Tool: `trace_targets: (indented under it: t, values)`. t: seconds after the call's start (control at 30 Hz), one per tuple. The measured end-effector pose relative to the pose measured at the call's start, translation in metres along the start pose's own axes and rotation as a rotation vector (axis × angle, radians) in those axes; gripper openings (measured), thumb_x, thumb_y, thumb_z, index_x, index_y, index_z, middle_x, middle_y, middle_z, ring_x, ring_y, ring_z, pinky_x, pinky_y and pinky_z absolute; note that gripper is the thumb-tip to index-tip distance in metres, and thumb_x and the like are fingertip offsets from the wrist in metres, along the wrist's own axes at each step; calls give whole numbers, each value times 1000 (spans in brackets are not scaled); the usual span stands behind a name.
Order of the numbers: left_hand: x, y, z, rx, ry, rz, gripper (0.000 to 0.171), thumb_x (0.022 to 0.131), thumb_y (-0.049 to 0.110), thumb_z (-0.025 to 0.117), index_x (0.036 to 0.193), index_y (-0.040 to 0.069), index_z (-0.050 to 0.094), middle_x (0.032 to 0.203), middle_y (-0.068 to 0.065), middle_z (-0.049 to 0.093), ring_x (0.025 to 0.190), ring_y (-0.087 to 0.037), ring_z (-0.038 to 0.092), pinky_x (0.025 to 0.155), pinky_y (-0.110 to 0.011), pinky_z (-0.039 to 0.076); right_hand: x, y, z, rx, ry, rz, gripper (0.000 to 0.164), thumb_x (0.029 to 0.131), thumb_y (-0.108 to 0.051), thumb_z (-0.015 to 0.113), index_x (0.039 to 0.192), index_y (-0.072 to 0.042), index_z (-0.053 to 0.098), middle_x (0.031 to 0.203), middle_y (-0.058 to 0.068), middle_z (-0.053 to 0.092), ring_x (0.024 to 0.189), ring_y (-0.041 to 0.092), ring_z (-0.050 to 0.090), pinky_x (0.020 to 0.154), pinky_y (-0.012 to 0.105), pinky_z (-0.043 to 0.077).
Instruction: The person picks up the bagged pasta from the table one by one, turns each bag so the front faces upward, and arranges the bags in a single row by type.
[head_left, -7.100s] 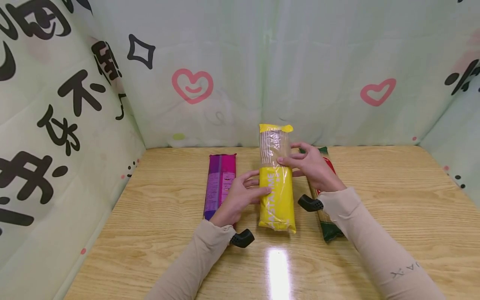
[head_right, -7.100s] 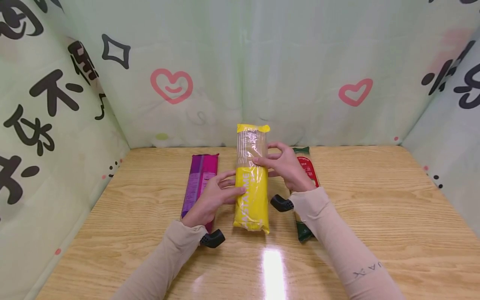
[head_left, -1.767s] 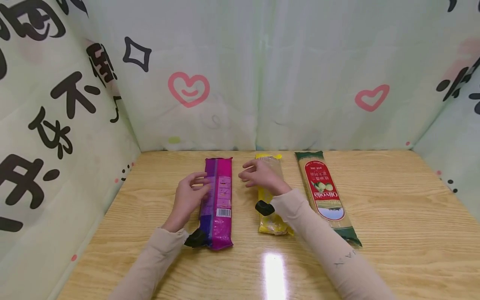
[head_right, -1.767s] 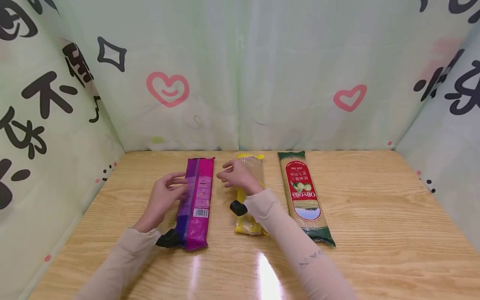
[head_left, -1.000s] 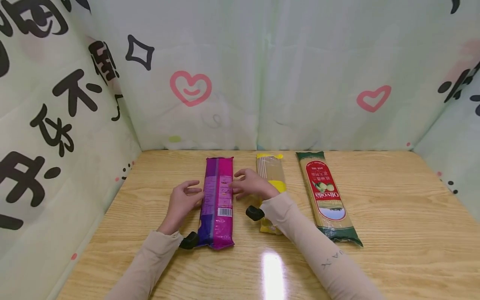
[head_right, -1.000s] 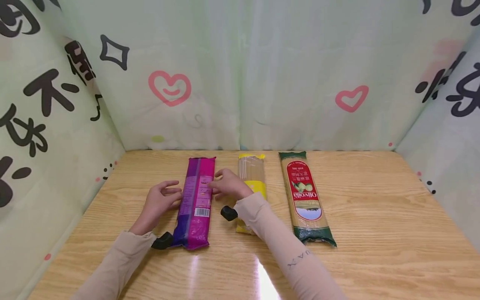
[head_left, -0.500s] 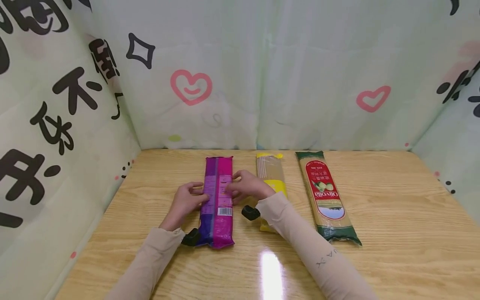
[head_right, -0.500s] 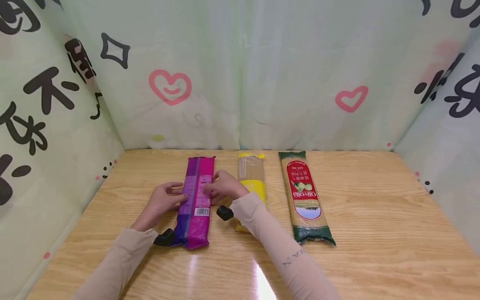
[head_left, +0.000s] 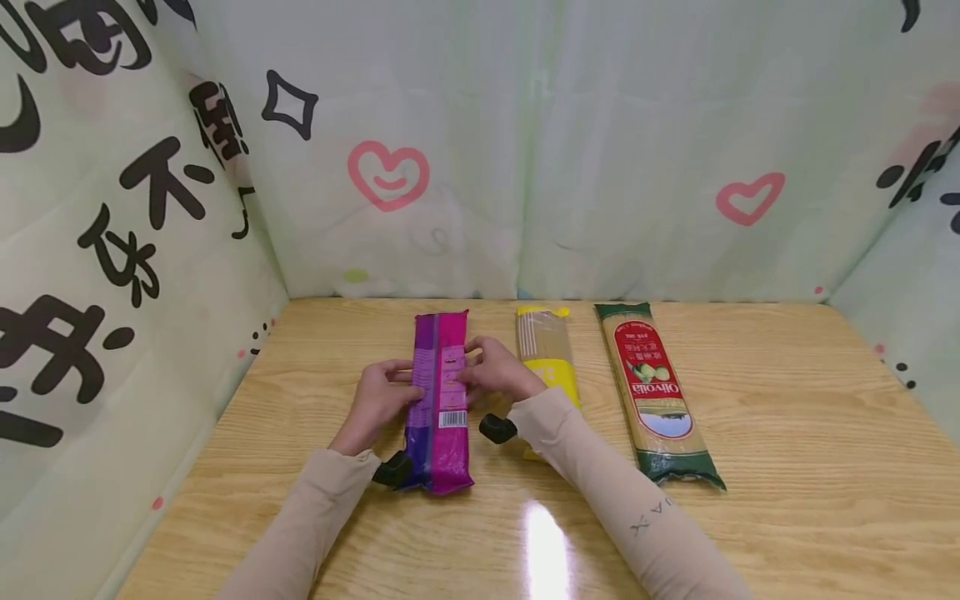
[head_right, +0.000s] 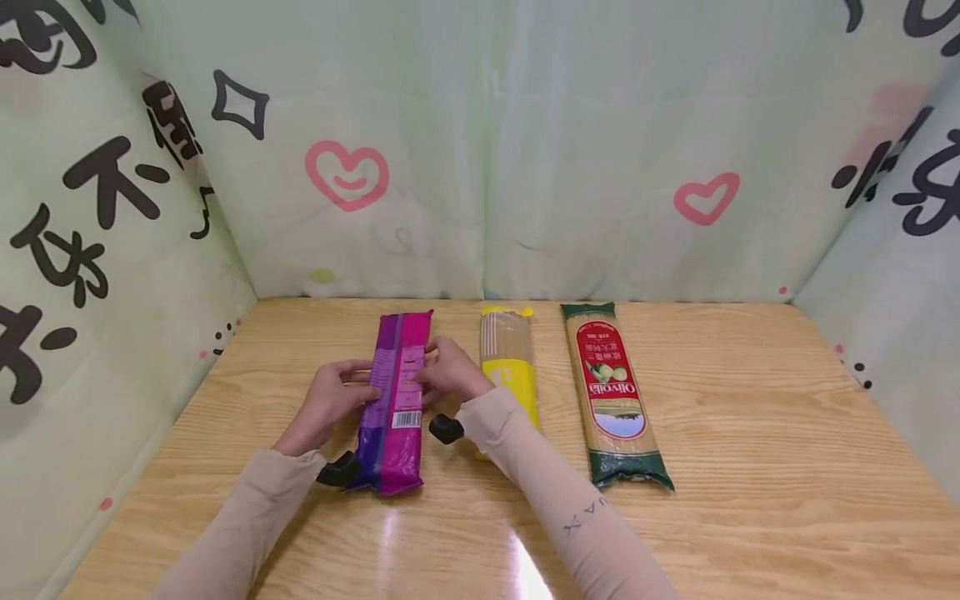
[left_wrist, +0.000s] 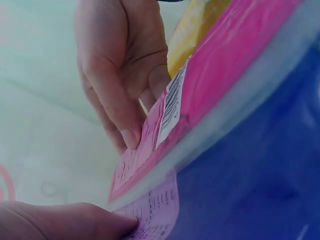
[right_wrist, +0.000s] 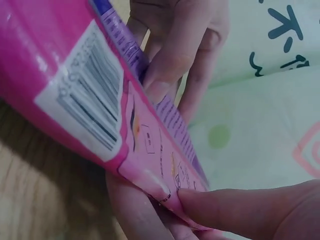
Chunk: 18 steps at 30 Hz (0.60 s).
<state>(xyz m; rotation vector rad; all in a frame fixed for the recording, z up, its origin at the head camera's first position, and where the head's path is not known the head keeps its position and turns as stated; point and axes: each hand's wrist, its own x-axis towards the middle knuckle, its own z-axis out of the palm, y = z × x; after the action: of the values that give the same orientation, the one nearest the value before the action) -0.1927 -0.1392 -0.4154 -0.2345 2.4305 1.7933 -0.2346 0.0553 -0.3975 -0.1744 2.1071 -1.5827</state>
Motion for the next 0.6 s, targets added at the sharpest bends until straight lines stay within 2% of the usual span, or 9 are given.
trace_targets:
  t: [0.3,0.47,0.6]
  values:
    - [-3,14,3,-99,-18,-32,45,83,-6,66,128,-6,59,117,-25,64,79,-17,67,70,-30,60,-7,-15,-4,-16,47,-14,45,93,6,57,136,8,42,112,27,62,77,26,68,71,43,61]
    - [-5,22,4,-115,-14,-43,47,86,6,73,128,-6,58,116,-24,64,84,-18,67,72,-31,59,-9,-21,-4,16,44,-38,45,94,7,54,137,8,42,110,27,61,75,25,68,69,42,62]
    - [-8,27,7,-102,-6,-44,55,84,20,80,128,-4,57,115,-22,66,86,-20,69,73,-32,60,-14,-26,-2,13,48,-65,47,94,7,55,139,5,43,111,27,62,77,27,69,68,42,61]
